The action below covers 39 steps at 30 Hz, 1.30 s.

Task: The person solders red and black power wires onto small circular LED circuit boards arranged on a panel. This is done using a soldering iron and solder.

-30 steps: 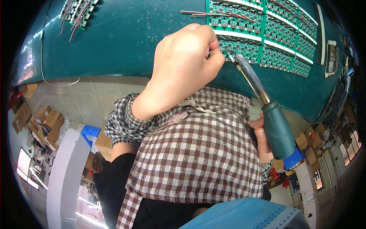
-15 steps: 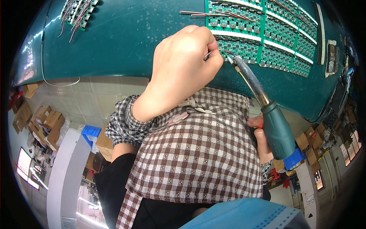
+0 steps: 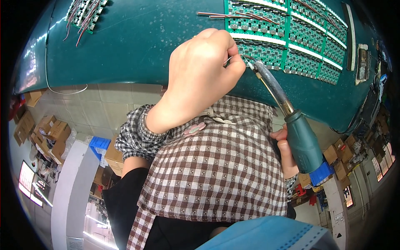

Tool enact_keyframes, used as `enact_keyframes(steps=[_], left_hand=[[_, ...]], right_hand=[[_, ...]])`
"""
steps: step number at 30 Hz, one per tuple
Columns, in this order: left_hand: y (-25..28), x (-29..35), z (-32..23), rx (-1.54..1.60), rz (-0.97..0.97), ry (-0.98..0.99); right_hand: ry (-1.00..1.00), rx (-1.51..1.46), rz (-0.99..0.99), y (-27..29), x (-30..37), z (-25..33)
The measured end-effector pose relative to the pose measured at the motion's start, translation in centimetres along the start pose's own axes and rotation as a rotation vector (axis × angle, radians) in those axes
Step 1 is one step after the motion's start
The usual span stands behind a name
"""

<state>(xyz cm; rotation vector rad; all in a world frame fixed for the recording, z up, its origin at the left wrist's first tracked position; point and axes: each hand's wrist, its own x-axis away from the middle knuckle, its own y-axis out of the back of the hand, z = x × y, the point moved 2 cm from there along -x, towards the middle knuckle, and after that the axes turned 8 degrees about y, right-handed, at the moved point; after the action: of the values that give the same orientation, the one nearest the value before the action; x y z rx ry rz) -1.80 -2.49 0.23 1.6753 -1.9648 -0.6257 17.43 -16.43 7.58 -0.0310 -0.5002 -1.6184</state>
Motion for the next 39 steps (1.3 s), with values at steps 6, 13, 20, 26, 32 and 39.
enact_keyframes(steps=[6,13,20,26,32,39], left_hand=[[-0.1,0.3,0.1,-0.017,-0.022,-0.004],[-0.2,0.3,-0.1,-0.019,-0.035,-0.011],[-0.2,0.3,-0.1,-0.008,-0.055,-0.008],[-0.5,0.4,0.0,-0.015,-0.064,-0.010],[-0.4,0.3,-0.1,-0.008,-0.066,-0.014],[-0.3,0.3,0.0,0.003,-0.073,-0.014]], right_hand=[[-0.032,-0.018,0.001,0.1,0.4,-0.4],[-0.035,-0.014,-0.007,0.1,0.5,-0.6],[-0.048,0.027,0.032,0.3,0.4,-0.5],[-0.055,0.042,0.040,0.2,0.2,-0.5],[-0.052,0.069,0.073,0.4,-0.2,0.1],[-0.099,0.077,0.061,0.5,0.3,-0.5]])
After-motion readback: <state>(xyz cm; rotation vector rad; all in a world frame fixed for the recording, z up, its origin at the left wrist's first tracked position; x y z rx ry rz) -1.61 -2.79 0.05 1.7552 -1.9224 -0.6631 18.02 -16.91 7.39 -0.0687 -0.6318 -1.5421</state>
